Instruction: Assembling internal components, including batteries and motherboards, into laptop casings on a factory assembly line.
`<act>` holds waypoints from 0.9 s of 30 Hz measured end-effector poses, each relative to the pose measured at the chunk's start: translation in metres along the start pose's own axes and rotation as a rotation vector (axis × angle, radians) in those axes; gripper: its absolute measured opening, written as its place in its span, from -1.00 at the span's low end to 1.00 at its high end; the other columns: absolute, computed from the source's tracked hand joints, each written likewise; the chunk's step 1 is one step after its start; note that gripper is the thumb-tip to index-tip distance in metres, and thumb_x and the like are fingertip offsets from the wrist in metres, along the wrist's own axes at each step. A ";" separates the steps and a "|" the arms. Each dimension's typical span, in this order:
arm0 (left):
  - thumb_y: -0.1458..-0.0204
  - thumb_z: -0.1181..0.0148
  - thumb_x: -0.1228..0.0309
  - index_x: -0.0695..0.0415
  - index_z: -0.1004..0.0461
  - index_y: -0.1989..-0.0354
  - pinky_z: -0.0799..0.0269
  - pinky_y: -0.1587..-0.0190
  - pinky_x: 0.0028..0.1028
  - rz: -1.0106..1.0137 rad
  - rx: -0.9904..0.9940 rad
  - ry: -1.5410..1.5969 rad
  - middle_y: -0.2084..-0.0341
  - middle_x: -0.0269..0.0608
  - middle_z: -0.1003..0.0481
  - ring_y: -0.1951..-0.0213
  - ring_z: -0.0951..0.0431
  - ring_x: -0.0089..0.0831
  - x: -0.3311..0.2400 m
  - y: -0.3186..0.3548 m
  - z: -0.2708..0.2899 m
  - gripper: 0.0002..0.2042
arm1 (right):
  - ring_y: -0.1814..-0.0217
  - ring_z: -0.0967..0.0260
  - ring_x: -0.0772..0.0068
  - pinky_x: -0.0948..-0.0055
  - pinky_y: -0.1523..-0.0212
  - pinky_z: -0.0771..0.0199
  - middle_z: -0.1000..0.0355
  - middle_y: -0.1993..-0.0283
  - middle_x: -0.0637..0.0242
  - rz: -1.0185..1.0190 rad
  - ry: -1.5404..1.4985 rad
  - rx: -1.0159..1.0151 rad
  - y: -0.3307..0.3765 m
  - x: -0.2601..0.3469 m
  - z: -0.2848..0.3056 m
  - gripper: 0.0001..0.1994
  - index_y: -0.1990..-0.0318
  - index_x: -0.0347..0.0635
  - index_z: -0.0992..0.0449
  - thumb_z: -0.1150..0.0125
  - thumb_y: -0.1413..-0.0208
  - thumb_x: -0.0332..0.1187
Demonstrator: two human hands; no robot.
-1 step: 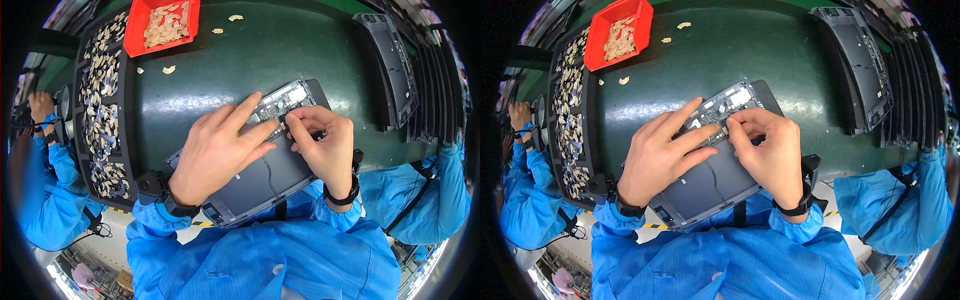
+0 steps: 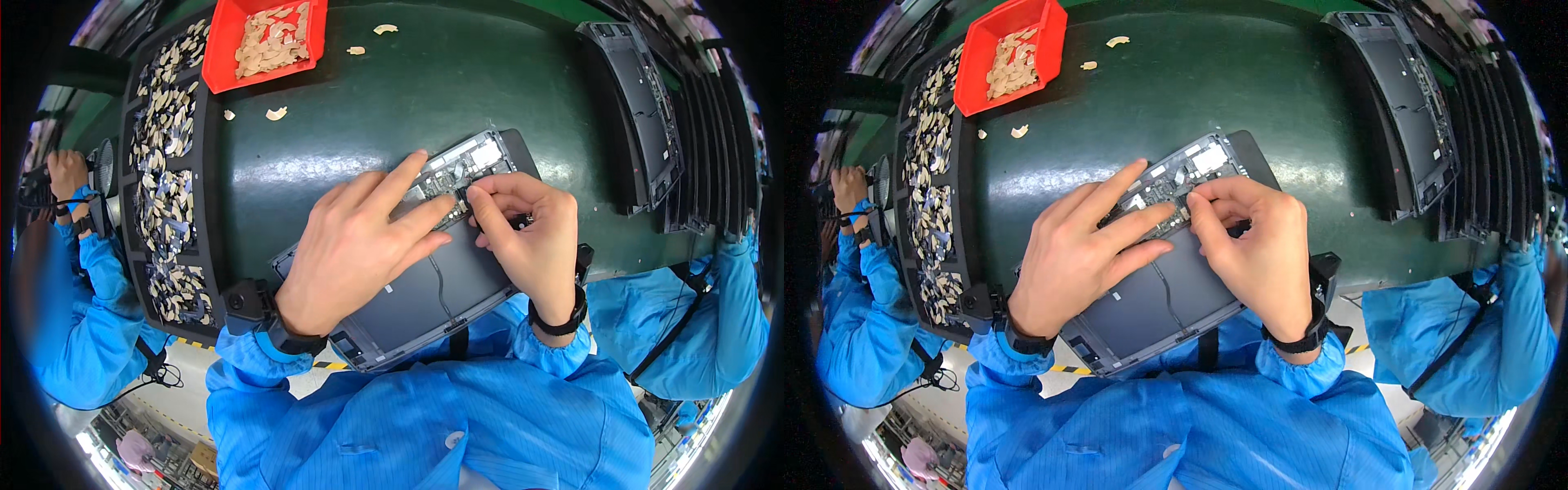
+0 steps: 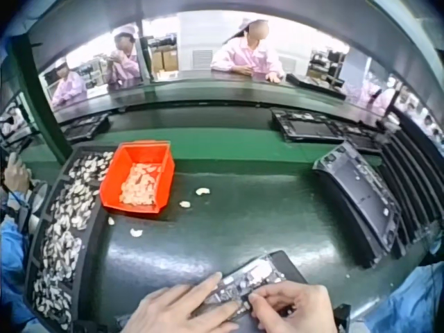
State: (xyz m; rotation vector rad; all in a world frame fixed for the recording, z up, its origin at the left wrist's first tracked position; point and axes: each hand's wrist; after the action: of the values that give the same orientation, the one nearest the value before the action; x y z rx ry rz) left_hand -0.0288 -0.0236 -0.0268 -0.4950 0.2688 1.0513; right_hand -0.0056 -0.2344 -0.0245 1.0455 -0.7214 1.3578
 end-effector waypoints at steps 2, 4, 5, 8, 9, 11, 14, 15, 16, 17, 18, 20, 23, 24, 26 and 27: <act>0.03 -0.52 0.16 -0.05 -0.74 0.07 -0.65 0.10 -0.27 -0.002 -0.006 0.000 -0.18 -0.08 -0.57 0.16 -0.67 -0.20 -0.001 0.002 0.001 -0.66 | 0.50 -0.63 0.52 0.55 0.45 -0.55 -0.65 0.48 0.23 0.056 0.010 -0.019 0.002 -0.003 -0.001 -0.90 0.23 -0.39 -0.69 -0.36 -0.21 -0.50; 0.04 -0.53 0.17 -0.05 -0.75 0.07 -0.65 0.09 -0.27 0.001 -0.008 -0.010 -0.18 -0.06 -0.57 0.15 -0.67 -0.19 -0.002 0.003 0.001 -0.65 | 0.49 -0.63 0.52 0.54 0.44 -0.56 -0.65 0.48 0.23 0.034 -0.004 0.010 0.001 -0.002 0.001 -0.90 0.23 -0.39 -0.69 -0.36 -0.21 -0.50; 0.04 -0.53 0.17 -0.05 -0.75 0.07 -0.65 0.09 -0.27 0.003 -0.008 -0.010 -0.18 -0.06 -0.57 0.15 -0.67 -0.19 -0.002 0.003 0.000 -0.65 | 0.48 -0.64 0.51 0.54 0.43 -0.56 -0.65 0.48 0.23 0.011 -0.019 0.040 0.000 -0.001 0.002 -0.90 0.23 -0.39 -0.69 -0.36 -0.21 -0.50; 0.05 -0.53 0.16 -0.04 -0.76 0.07 -0.66 0.08 -0.27 0.006 -0.009 0.004 -0.19 -0.04 -0.57 0.14 -0.68 -0.18 -0.001 0.003 -0.001 -0.65 | 0.48 -0.63 0.51 0.54 0.42 -0.56 -0.65 0.48 0.24 0.012 0.001 0.070 -0.002 0.002 0.003 -0.90 0.24 -0.39 -0.68 -0.35 -0.22 -0.50; 0.05 -0.53 0.16 -0.04 -0.76 0.07 -0.66 0.07 -0.26 0.003 -0.010 0.004 -0.19 -0.03 -0.57 0.14 -0.68 -0.17 -0.001 0.003 -0.001 -0.65 | 0.48 -0.63 0.51 0.54 0.42 -0.56 -0.65 0.48 0.24 0.012 0.000 0.070 -0.002 0.000 0.002 -0.90 0.24 -0.39 -0.68 -0.35 -0.22 -0.50; 0.06 -0.53 0.16 -0.04 -0.76 0.07 -0.66 0.07 -0.26 -0.002 -0.011 0.004 -0.19 -0.02 -0.57 0.14 -0.68 -0.17 -0.001 0.003 0.000 -0.65 | 0.49 -0.63 0.52 0.54 0.41 -0.56 -0.64 0.48 0.24 0.057 -0.014 0.049 0.000 -0.003 -0.002 -0.90 0.24 -0.39 -0.67 -0.35 -0.22 -0.50; 0.06 -0.54 0.18 -0.04 -0.76 0.07 -0.66 0.06 -0.26 0.001 -0.005 -0.009 -0.20 -0.03 -0.56 0.13 -0.68 -0.16 -0.002 0.003 0.000 -0.64 | 0.51 -0.62 0.52 0.54 0.41 -0.56 -0.64 0.49 0.24 0.025 -0.028 0.068 -0.001 0.001 -0.002 -0.89 0.22 -0.40 -0.67 -0.34 -0.23 -0.49; 0.06 -0.54 0.18 -0.05 -0.76 0.05 -0.65 0.06 -0.27 -0.005 -0.004 -0.020 -0.21 -0.04 -0.55 0.13 -0.67 -0.18 -0.001 0.003 -0.001 -0.64 | 0.51 -0.62 0.52 0.54 0.41 -0.56 -0.64 0.49 0.24 0.027 -0.030 0.068 -0.001 0.003 -0.001 -0.89 0.22 -0.40 -0.67 -0.34 -0.23 -0.49; 0.06 -0.54 0.19 -0.06 -0.75 0.04 -0.65 0.07 -0.28 -0.010 -0.004 -0.032 -0.23 -0.05 -0.54 0.12 -0.67 -0.19 -0.001 0.004 -0.001 -0.63 | 0.51 -0.62 0.52 0.53 0.42 -0.56 -0.64 0.49 0.24 -0.010 -0.041 0.087 -0.001 0.005 0.000 -0.89 0.22 -0.40 -0.67 -0.33 -0.24 -0.49; 0.06 -0.54 0.19 -0.06 -0.75 0.04 -0.65 0.07 -0.28 -0.009 -0.005 -0.036 -0.23 -0.05 -0.54 0.12 -0.67 -0.19 -0.001 0.004 -0.002 -0.63 | 0.51 -0.62 0.52 0.53 0.42 -0.55 -0.64 0.49 0.23 -0.046 -0.052 0.107 -0.002 0.006 0.001 -0.88 0.23 -0.40 -0.67 -0.32 -0.25 -0.48; 0.05 -0.53 0.19 -0.07 -0.74 0.02 -0.64 0.07 -0.28 -0.018 0.002 -0.066 -0.24 -0.07 -0.53 0.11 -0.66 -0.21 -0.002 0.004 -0.002 -0.63 | 0.51 -0.62 0.52 0.53 0.42 -0.55 -0.64 0.49 0.23 -0.042 -0.054 0.109 -0.003 0.006 0.002 -0.88 0.23 -0.40 -0.67 -0.32 -0.25 -0.48; 0.04 -0.52 0.19 -0.09 -0.74 0.00 -0.64 0.07 -0.28 -0.032 0.009 -0.099 -0.26 -0.08 -0.52 0.10 -0.65 -0.23 -0.003 0.004 -0.004 -0.62 | 0.52 -0.62 0.51 0.53 0.47 -0.54 -0.64 0.49 0.21 -0.041 -0.007 0.165 -0.005 0.005 0.006 -0.85 0.11 -0.40 -0.63 -0.31 -0.27 -0.48; 0.00 -0.50 0.19 -0.13 -0.71 -0.06 -0.63 0.07 -0.28 -0.041 -0.002 -0.145 -0.27 -0.09 -0.50 0.09 -0.63 -0.25 -0.007 0.006 -0.007 -0.61 | 0.51 -0.62 0.51 0.54 0.50 -0.52 -0.63 0.48 0.19 -0.051 -0.007 0.157 -0.004 0.008 0.011 -0.77 -0.04 -0.36 -0.53 -0.30 -0.30 -0.46; -0.02 -0.49 0.19 -0.16 -0.70 -0.09 -0.63 0.07 -0.27 -0.032 0.006 -0.169 -0.28 -0.08 -0.49 0.07 -0.63 -0.24 -0.009 0.006 -0.007 -0.60 | 0.51 -0.62 0.51 0.54 0.50 -0.52 -0.63 0.48 0.19 -0.046 -0.009 0.156 -0.001 0.010 0.015 -0.77 -0.04 -0.36 -0.53 -0.30 -0.30 -0.46; -0.04 -0.48 0.20 -0.18 -0.68 -0.12 -0.63 0.07 -0.26 -0.020 0.008 -0.202 -0.28 -0.08 -0.49 0.05 -0.63 -0.23 -0.012 0.006 -0.005 -0.59 | 0.50 -0.62 0.50 0.55 0.52 -0.51 -0.62 0.46 0.20 -0.089 -0.132 0.123 0.004 0.014 0.024 -0.71 -0.13 -0.31 -0.42 -0.27 -0.34 -0.46; -0.06 -0.46 0.20 -0.16 -0.67 -0.13 -0.61 0.02 -0.27 -0.013 0.020 -0.209 -0.30 -0.07 -0.48 0.04 -0.63 -0.22 -0.013 0.006 -0.004 -0.59 | 0.48 -0.62 0.51 0.56 0.54 -0.50 -0.61 0.43 0.24 -0.106 -0.128 0.138 0.004 0.016 0.032 -0.76 -0.11 -0.29 -0.41 -0.24 -0.36 -0.49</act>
State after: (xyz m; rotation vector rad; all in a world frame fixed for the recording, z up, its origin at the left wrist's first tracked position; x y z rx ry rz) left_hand -0.0402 -0.0327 -0.0262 -0.3651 0.0913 1.0776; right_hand -0.0026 -0.2568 0.0031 1.2724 -0.6636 1.2712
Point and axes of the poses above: each hand's wrist, its own y-axis away from the middle knuckle, its own z-axis out of the back of the hand, x = y × z
